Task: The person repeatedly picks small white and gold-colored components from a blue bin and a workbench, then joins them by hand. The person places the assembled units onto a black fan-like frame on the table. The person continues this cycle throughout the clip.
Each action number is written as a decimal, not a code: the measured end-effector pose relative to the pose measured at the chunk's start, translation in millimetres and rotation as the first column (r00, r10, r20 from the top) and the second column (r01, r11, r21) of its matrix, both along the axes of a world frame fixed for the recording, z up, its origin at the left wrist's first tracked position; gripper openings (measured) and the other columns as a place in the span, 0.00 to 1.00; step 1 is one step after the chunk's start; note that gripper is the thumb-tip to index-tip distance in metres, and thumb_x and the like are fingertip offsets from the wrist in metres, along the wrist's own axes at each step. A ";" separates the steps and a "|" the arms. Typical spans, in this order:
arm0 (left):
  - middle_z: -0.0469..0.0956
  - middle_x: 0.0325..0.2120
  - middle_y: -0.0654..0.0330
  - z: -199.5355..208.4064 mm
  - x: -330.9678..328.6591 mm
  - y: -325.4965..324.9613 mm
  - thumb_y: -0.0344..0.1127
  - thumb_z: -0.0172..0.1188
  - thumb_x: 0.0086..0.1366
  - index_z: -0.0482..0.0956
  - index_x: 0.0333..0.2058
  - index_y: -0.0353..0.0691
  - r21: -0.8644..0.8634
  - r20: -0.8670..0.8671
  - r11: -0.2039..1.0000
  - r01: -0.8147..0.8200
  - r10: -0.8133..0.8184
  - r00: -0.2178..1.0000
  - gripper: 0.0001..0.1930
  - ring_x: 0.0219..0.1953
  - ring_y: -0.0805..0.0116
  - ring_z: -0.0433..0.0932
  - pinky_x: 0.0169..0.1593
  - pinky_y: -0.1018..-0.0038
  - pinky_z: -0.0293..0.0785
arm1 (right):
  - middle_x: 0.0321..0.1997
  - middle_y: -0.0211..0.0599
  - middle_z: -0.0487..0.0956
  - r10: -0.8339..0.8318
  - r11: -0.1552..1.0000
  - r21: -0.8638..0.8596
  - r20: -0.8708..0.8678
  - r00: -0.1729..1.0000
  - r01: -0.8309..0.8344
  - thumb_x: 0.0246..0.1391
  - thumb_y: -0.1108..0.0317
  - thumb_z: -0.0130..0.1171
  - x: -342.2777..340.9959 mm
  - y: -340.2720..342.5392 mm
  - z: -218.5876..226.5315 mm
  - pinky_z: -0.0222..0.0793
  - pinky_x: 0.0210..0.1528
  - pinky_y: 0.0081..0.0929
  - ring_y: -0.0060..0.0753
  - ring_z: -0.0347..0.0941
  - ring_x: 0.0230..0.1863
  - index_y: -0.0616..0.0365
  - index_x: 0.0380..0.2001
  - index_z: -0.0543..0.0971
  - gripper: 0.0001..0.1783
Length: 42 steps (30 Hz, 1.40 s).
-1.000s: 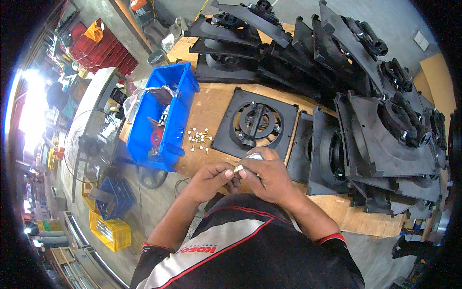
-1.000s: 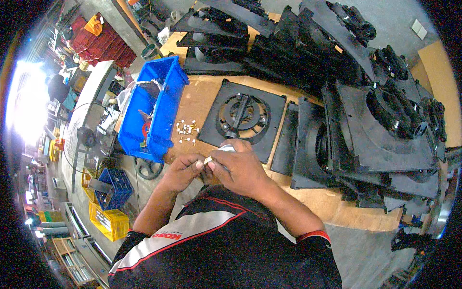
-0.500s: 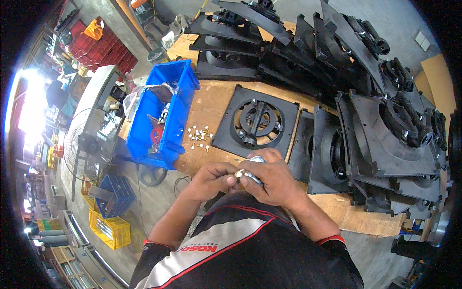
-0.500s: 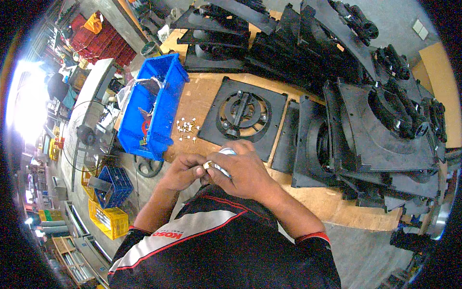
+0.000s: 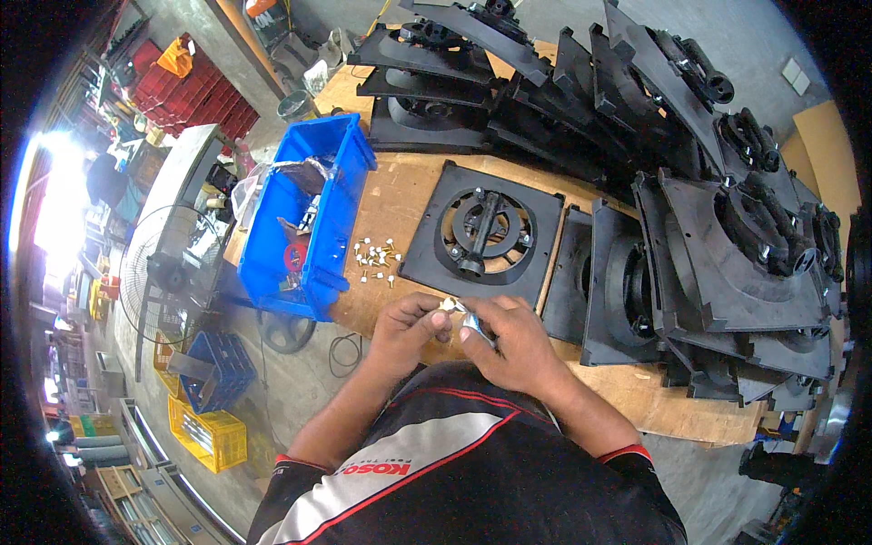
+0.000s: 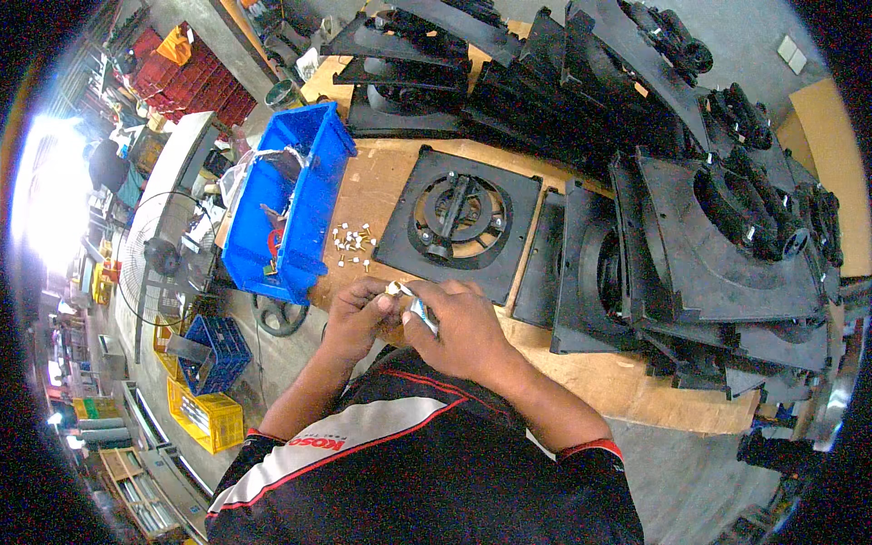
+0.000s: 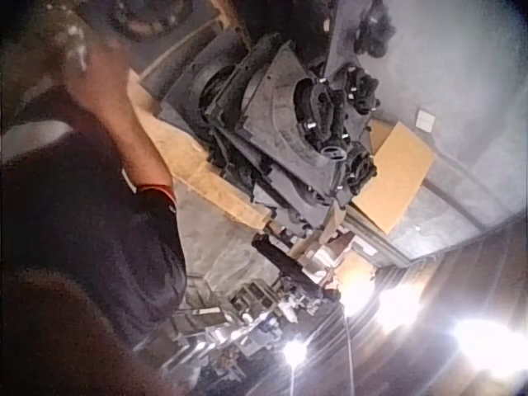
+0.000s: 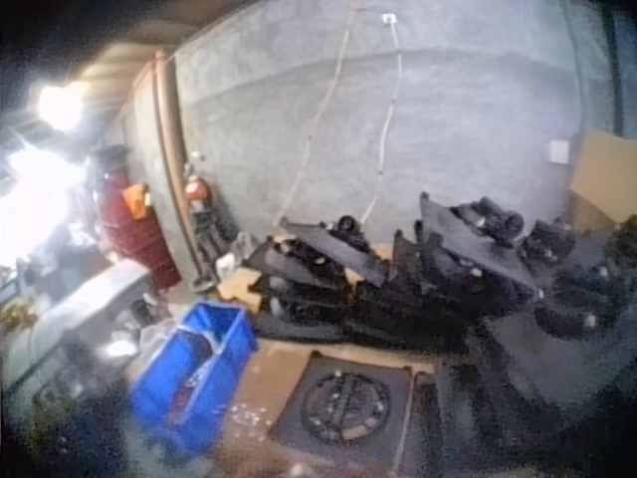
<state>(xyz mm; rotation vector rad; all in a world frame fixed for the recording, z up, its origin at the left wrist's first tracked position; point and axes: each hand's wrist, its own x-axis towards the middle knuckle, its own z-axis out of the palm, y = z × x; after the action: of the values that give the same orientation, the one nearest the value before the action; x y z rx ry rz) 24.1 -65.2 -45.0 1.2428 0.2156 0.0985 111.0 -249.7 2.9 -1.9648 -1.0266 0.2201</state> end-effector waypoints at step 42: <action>0.80 0.29 0.61 11.1 5.3 -3.6 0.32 0.63 0.67 0.77 0.36 0.36 0.028 -0.020 1.000 -0.006 0.006 1.000 0.06 0.30 0.77 0.76 0.36 0.78 0.73 | 0.34 0.50 0.80 -0.017 0.999 0.046 -0.124 0.992 0.023 0.54 0.61 0.63 -1.8 1.0 0.0 0.71 0.40 0.42 0.53 0.77 0.36 0.63 0.48 0.77 0.22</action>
<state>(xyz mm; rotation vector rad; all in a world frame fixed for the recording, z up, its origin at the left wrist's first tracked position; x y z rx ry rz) 29.4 -68.9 -33.8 1.2718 0.2358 0.0947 109.2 -248.7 3.0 -1.8936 -0.9240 0.2997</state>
